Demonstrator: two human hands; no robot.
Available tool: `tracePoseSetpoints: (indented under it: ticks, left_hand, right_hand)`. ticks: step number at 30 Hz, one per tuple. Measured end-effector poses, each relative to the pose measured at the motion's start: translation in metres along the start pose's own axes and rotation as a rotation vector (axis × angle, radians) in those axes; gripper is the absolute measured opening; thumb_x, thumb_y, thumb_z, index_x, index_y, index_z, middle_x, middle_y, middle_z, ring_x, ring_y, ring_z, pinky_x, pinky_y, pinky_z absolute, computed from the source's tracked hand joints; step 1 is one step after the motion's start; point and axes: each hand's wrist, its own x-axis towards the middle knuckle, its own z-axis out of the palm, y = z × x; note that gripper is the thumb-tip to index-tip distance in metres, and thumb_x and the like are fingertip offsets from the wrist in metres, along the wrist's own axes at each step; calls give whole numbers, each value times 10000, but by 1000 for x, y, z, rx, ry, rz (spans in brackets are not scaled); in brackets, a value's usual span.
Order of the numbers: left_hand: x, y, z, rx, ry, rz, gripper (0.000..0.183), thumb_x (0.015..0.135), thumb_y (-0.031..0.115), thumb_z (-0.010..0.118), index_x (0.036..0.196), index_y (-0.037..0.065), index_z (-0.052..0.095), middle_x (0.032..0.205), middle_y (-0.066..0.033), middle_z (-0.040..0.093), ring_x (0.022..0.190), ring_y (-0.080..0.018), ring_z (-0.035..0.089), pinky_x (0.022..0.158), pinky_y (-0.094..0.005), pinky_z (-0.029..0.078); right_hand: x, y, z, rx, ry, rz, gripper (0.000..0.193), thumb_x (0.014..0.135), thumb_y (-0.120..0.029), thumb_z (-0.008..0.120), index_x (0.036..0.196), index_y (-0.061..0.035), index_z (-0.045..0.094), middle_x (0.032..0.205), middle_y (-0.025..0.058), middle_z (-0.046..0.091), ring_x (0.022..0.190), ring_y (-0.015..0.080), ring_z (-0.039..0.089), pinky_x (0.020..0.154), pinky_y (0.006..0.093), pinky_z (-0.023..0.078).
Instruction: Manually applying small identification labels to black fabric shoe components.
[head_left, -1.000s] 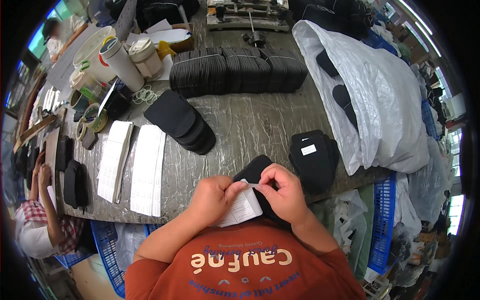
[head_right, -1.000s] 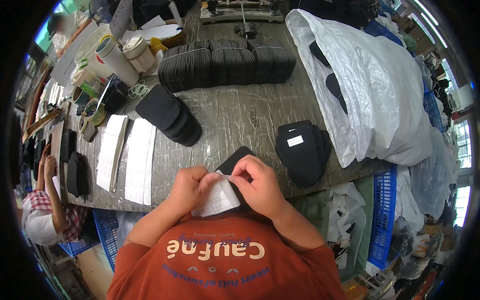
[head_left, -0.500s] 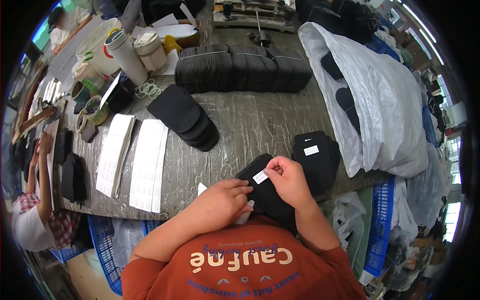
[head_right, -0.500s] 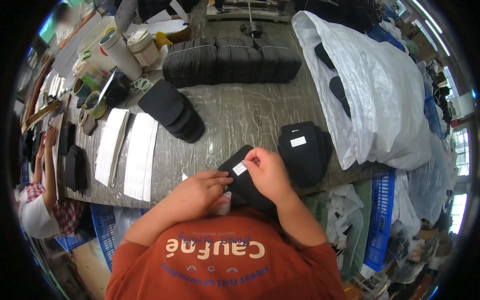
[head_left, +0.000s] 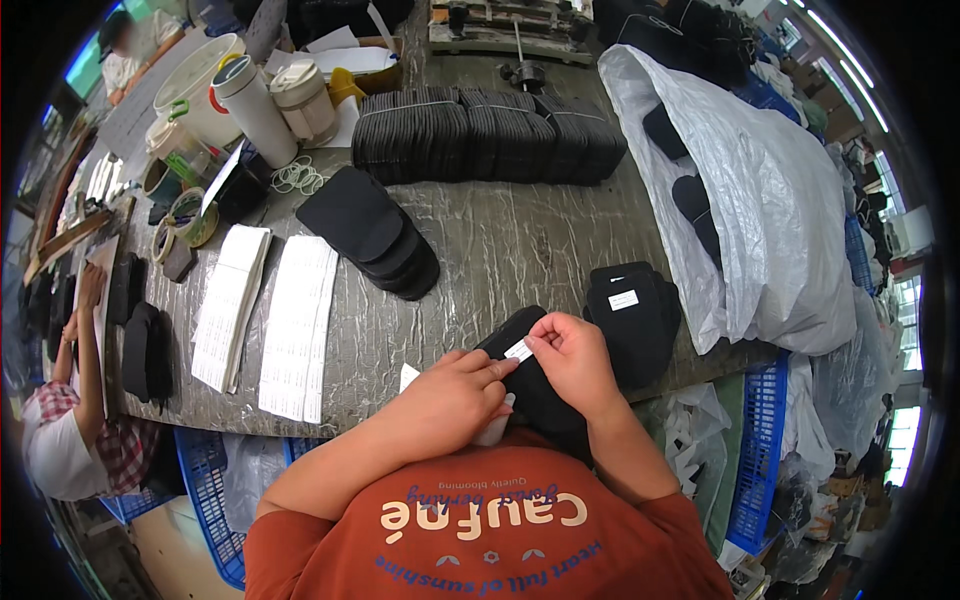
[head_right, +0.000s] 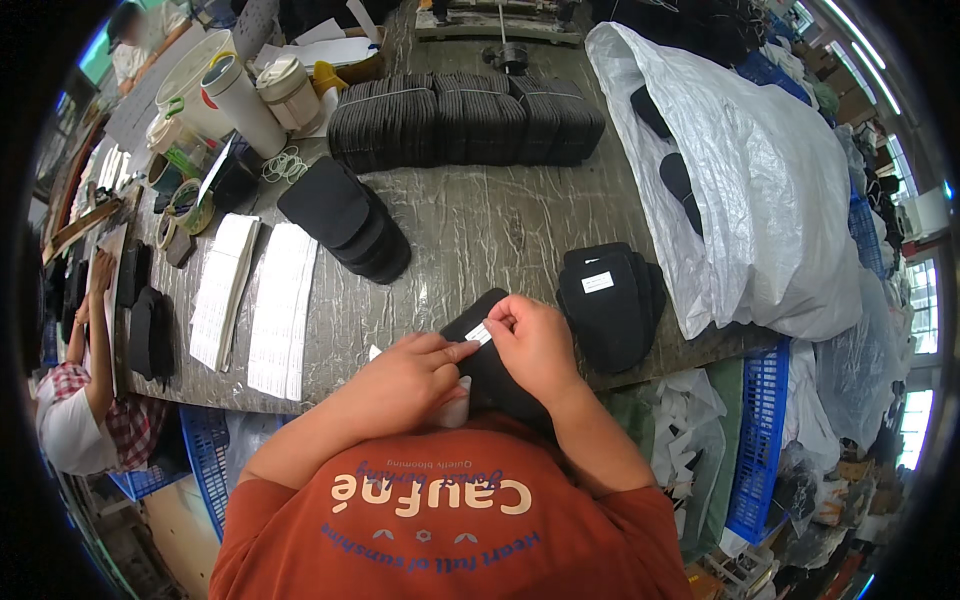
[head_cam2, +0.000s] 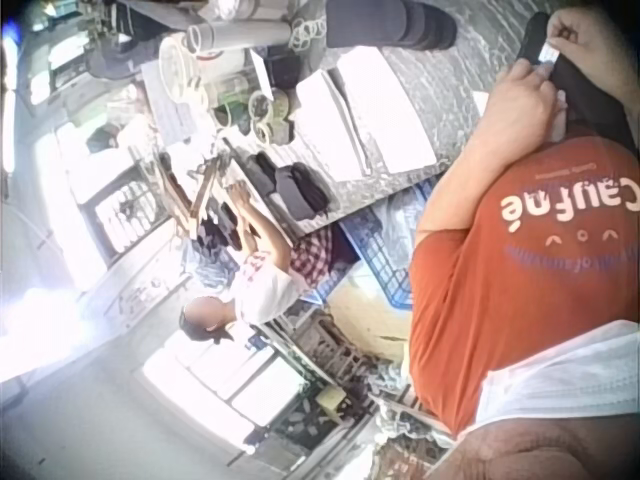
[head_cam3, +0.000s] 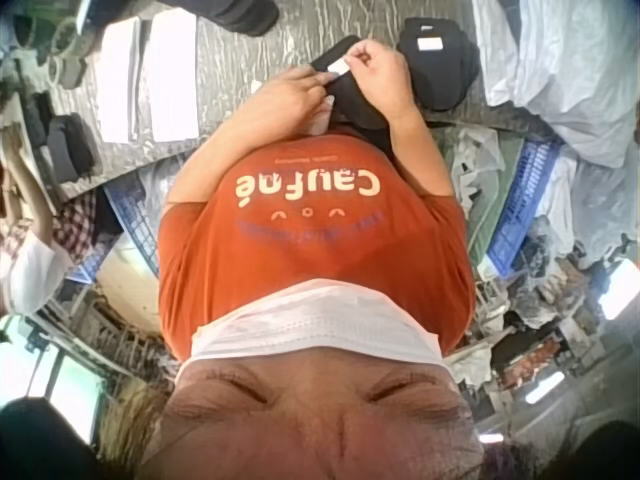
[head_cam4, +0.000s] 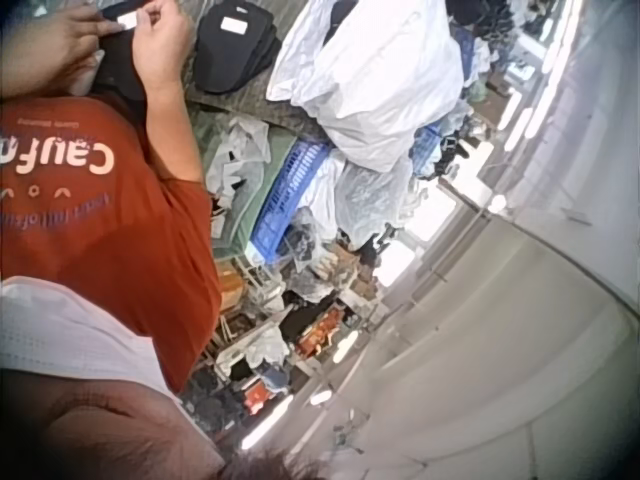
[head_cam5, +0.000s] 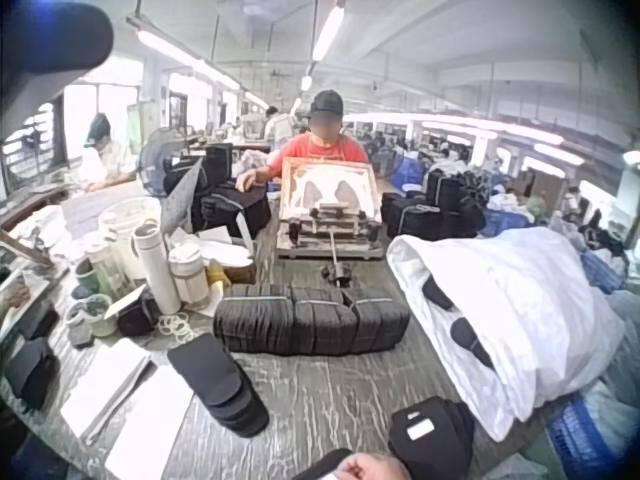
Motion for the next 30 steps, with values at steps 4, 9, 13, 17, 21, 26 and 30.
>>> tracePoseSetpoints:
  ticks: [4,9,13,17,21,26,30]
  left_hand:
    - [2,0,2,47,-38,2,222,869,194,652,821,-20,628,1268,-167,627,1005,-295,591,905,-405,466]
    - [4,0,3,50,-45,-1,216,868,185,650,809,-21,635,1244,-166,641,990,-294,593,891,-404,470]
    - [2,-1,5,45,-11,-8,210,851,178,665,803,-23,631,1220,-171,651,966,-301,596,874,-406,477]
    - [2,-1,3,-12,13,2,194,827,148,685,798,-31,617,1221,-183,647,976,-321,597,871,-421,491]
    - [-3,-4,5,-94,66,-11,181,827,127,690,801,-32,608,1229,-184,643,1005,-340,595,876,-434,502]
    - [-4,-8,7,-135,138,-41,159,849,123,683,870,-26,629,1153,-173,665,970,-342,617,831,-436,516]
    - [1,-10,13,-232,236,-181,160,876,134,678,863,-23,650,931,-167,677,808,-313,638,716,-414,515]
  right_hand:
    - [1,-12,-3,-24,21,76,220,803,-65,720,976,-16,594,742,128,682,656,240,667,611,344,506]
    - [1,-12,-1,-144,60,68,295,777,-65,742,1004,-30,556,718,112,668,661,273,661,622,380,507]
    - [3,-30,0,-420,105,2,317,746,-92,780,973,-36,566,725,100,651,675,311,646,640,426,507]
    - [8,-2,-2,-403,241,-266,285,734,-90,789,911,-35,572,731,105,637,668,331,630,646,448,501]
    - [12,-4,-9,-222,179,-199,207,789,-60,742,831,-21,543,689,128,590,602,296,559,600,378,466]
    - [22,2,-51,25,87,-28,183,844,-3,661,812,-28,483,630,77,456,590,118,419,558,289,404]
    - [20,-6,-99,-456,513,-23,195,812,-45,709,911,-25,542,772,121,573,701,262,577,663,375,472]
